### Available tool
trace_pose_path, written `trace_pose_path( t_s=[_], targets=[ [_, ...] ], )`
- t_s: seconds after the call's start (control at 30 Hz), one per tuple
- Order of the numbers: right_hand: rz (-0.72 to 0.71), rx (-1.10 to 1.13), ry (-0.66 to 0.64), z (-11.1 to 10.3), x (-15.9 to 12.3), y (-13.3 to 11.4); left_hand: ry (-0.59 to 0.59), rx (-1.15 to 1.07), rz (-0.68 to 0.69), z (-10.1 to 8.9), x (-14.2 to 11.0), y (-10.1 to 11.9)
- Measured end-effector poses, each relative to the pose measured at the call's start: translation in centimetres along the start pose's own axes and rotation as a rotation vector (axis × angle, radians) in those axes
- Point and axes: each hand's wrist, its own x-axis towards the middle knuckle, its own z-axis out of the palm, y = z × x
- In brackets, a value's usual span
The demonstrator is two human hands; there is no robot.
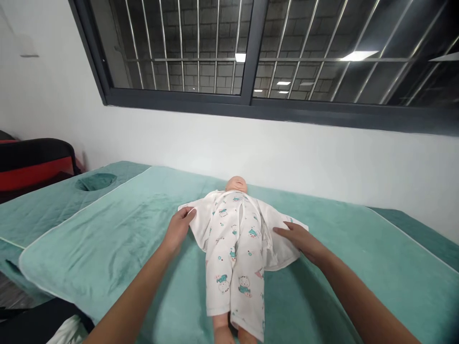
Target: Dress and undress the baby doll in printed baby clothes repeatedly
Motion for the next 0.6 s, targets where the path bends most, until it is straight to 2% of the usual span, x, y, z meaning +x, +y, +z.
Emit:
trace_pose_path(
  t_s=[0.07, 0.13, 0.2, 0.23, 0.3, 0.33, 0.37, 0.4, 0.43, 0.47, 0.53, 0.6],
  targets=[
    [-0.042, 0.284, -0.165, -0.1, -0.4, -2.2, -0.024, -0.216, 0.085, 0.4, -0.6, 3.1],
    [-0.119, 0.401, -0.185, 0.4, -1.0, -4.8, -0.066, -0.23, 0.181, 1.4, -1.5, 6.0],
    [-0.229, 0.305, -0.15, 1.4, -1.9, -7.2, -0.109, -0.12, 0.285, 2.6, -2.5, 7.9],
    [-0.283, 0.206, -0.186, 1.9, -2.3, -8.1, -0.167, -0.045, 0.341, 3.1, -3.1, 8.2],
    [-0.352, 0.023, -0.394, 2.8, -3.1, -9.3, -0.368, 0.092, 0.453, 3.7, -4.0, 8.1],
    [-0.363, -0.028, -0.504, 3.1, -3.4, -9.4, -0.48, 0.125, 0.481, 3.7, -4.3, 7.7],
    [-0.359, -0.053, -0.559, 3.3, -3.4, -9.2, -0.574, 0.116, 0.471, 3.6, -4.5, 7.1],
    [-0.346, -0.058, -0.533, 3.5, -3.1, -8.9, -0.62, 0.064, 0.423, 3.3, -4.4, 6.6],
    [-0.327, -0.055, -0.424, 3.7, -2.6, -8.3, -0.602, -0.019, 0.348, 3.0, -4.1, 6.0],
    [-0.303, -0.056, -0.258, 3.8, -1.8, -7.8, -0.526, -0.108, 0.261, 2.8, -3.5, 5.5],
    [-0.228, -0.076, 0.067, 4.3, 0.4, -6.7, -0.294, -0.224, 0.133, 2.7, -1.7, 4.8],
    [-0.137, -0.081, 0.226, 4.9, 3.0, -6.3, -0.119, -0.244, 0.08, 3.4, 0.6, 4.4]
  ],
)
